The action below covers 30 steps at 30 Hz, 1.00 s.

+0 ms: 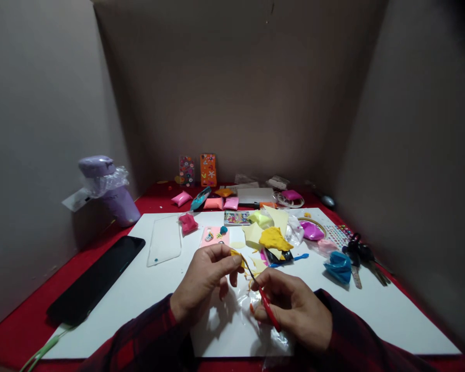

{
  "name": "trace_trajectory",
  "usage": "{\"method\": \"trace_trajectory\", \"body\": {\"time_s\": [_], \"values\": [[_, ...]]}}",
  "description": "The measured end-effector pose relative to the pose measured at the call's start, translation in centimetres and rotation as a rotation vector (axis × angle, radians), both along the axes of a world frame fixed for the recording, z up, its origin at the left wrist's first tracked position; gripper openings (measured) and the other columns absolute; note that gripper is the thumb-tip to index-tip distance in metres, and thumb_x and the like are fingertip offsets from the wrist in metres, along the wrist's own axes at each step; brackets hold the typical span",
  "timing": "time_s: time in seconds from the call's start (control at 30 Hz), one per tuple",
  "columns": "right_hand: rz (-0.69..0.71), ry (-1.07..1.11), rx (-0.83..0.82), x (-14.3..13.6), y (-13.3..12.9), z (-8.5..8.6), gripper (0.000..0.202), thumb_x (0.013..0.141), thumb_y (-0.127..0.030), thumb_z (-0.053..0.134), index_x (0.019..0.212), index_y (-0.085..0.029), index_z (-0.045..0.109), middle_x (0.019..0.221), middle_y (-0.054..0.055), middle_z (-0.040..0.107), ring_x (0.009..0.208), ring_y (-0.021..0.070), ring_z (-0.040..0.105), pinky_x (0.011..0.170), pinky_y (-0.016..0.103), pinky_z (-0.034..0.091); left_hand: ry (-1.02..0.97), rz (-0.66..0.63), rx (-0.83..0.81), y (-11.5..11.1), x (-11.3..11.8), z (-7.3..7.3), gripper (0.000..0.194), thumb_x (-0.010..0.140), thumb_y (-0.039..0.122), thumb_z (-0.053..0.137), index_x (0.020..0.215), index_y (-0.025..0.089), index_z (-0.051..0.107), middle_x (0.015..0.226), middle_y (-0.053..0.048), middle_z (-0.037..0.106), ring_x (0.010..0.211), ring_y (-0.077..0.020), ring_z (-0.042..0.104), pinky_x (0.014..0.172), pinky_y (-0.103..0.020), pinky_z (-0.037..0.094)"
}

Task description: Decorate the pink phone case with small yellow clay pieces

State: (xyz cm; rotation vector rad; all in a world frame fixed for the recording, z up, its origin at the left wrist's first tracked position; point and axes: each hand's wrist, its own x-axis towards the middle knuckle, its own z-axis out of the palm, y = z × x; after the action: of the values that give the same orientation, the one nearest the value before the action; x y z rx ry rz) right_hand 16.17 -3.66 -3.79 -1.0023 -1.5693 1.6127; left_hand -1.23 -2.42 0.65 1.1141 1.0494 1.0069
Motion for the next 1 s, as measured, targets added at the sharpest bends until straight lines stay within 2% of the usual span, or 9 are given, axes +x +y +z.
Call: {"method": "trace_trajectory", "body": {"time_s": [0.17, 0.33, 0.57, 1.0], "values": [[0.002, 0.001, 0.003, 0.11, 0.22, -0.21, 0.028, 0.068, -0.032, 0.07, 0.081, -0.017, 0.051, 0.057, -0.007, 0.044, 0.05, 0.0066, 0.036, 0.048, 0.021, 0.03, -0.037, -0.005, -0.012, -0.05, -0.06, 0.21, 0.017, 0.072, 0.027, 0.062, 0.069, 0.012, 0.057, 0.062, 0.0, 0.056, 0.041, -0.0036, 0.04, 0.033, -0.014, 0.029], [-0.001, -0.015, 0.01, 0.18, 0.17, -0.3, 0.027, 0.068, -0.032, 0.07, 0.081, -0.017, 0.05, 0.057, -0.007, 0.045, 0.05, 0.0073, 0.039, 0.049, 0.02, 0.032, -0.005, 0.021, -0.004, -0.06, -0.02, 0.32, 0.013, 0.072, 0.023, 0.061, 0.067, 0.012, 0.056, 0.06, 0.001, 0.056, 0.038, -0.0028, 0.039, 0.032, -0.014, 0.028], [0.007, -0.075, 0.001, 0.05, -0.14, 0.38, 0.023, 0.065, -0.019, 0.068, 0.081, -0.019, 0.051, 0.056, -0.007, 0.047, 0.048, 0.0071, 0.039, 0.047, 0.019, 0.032, 0.071, 0.015, 0.028, -0.1, -0.17, 0.49, 0.011, 0.072, 0.02, 0.059, 0.067, 0.012, 0.056, 0.06, 0.0, 0.057, 0.036, -0.0028, 0.04, 0.032, -0.014, 0.029], [0.017, -0.086, 0.007, 0.12, -0.15, 0.53, 0.024, 0.065, -0.019, 0.068, 0.082, -0.018, 0.051, 0.057, -0.007, 0.048, 0.05, 0.0079, 0.04, 0.047, 0.02, 0.033, 0.103, -0.001, 0.023, -0.2, -0.17, 0.93, 0.011, 0.071, 0.02, 0.06, 0.064, 0.012, 0.055, 0.058, 0.001, 0.055, 0.036, -0.0027, 0.039, 0.032, -0.014, 0.028]]}}
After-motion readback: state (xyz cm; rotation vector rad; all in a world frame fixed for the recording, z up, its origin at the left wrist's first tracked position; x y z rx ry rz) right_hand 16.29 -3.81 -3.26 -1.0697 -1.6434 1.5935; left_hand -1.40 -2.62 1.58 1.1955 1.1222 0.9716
